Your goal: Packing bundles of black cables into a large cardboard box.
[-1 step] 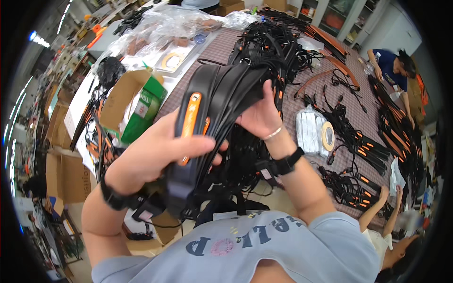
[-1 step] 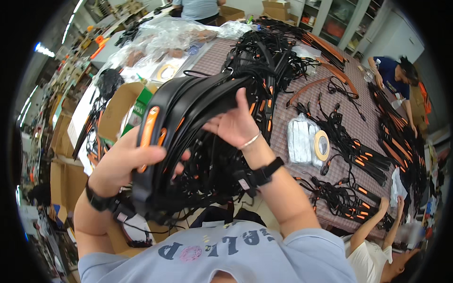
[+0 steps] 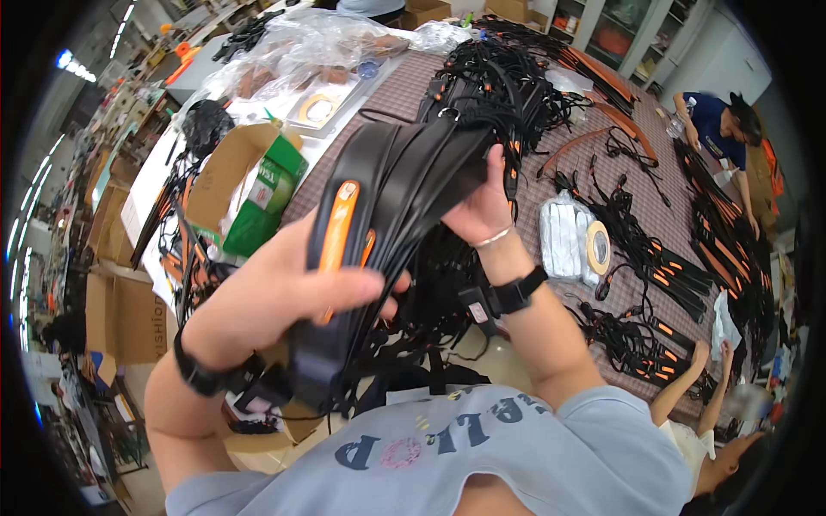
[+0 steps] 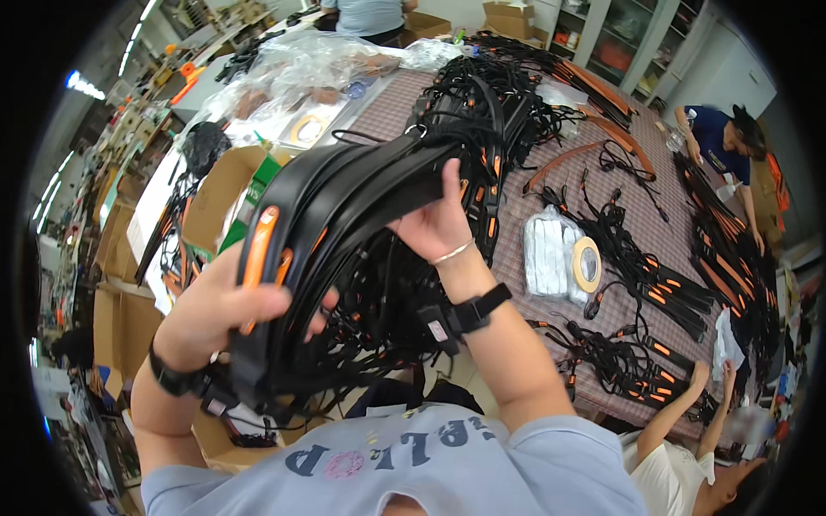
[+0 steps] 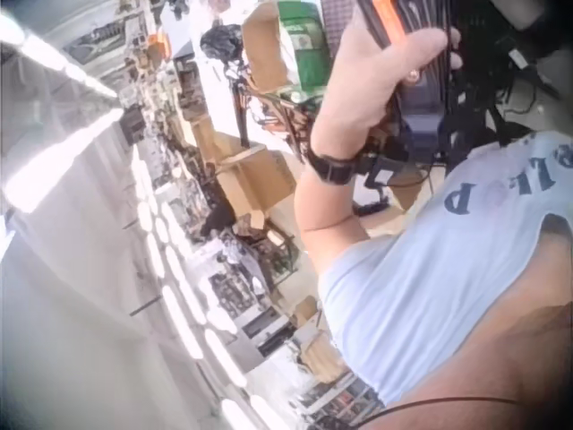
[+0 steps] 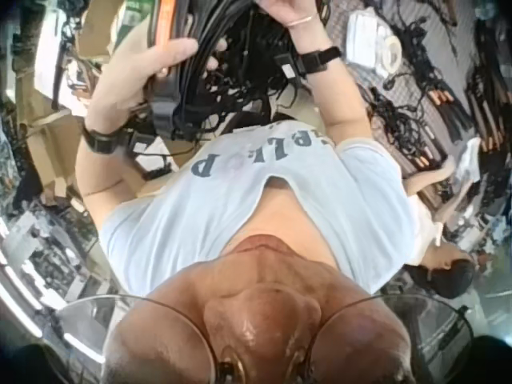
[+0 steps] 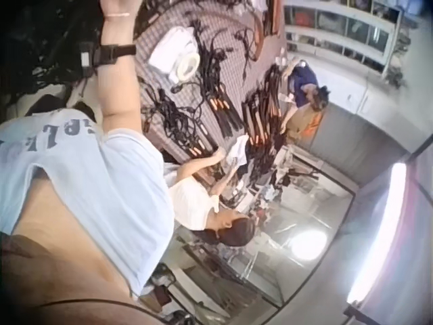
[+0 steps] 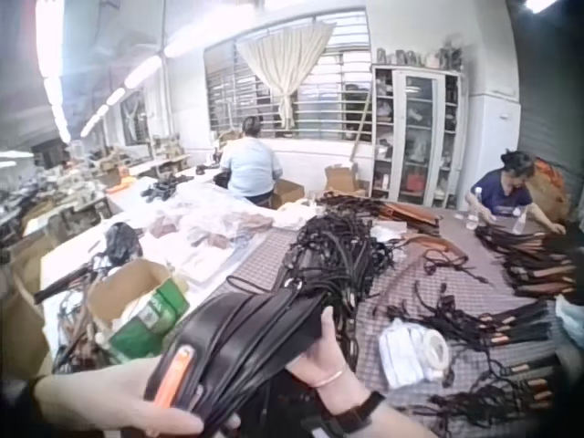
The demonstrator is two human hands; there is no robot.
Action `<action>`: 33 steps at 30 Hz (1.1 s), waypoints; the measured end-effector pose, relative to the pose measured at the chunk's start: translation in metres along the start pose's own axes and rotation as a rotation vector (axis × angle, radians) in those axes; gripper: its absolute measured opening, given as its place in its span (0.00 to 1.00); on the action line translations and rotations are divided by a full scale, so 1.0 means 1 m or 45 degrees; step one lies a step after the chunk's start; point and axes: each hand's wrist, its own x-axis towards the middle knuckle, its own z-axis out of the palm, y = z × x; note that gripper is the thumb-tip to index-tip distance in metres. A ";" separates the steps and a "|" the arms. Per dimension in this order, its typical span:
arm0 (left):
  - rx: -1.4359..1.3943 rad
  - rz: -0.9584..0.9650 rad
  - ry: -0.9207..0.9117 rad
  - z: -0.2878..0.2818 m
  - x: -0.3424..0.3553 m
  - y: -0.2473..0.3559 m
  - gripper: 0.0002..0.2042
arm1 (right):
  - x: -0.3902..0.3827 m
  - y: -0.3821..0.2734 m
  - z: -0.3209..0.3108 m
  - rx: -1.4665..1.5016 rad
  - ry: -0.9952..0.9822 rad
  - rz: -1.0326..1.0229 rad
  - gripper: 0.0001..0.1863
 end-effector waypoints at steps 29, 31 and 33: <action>-0.367 -0.680 0.553 0.173 -0.481 -0.322 0.22 | -0.282 0.346 -0.009 -0.298 0.617 1.269 0.26; -0.304 -0.713 0.491 0.168 -0.508 -0.349 0.22 | -0.319 0.380 -0.037 -0.304 0.713 1.423 0.26; -0.091 -0.711 0.490 0.162 -0.541 -0.375 0.22 | -0.362 0.405 -0.064 -0.404 0.750 1.599 0.21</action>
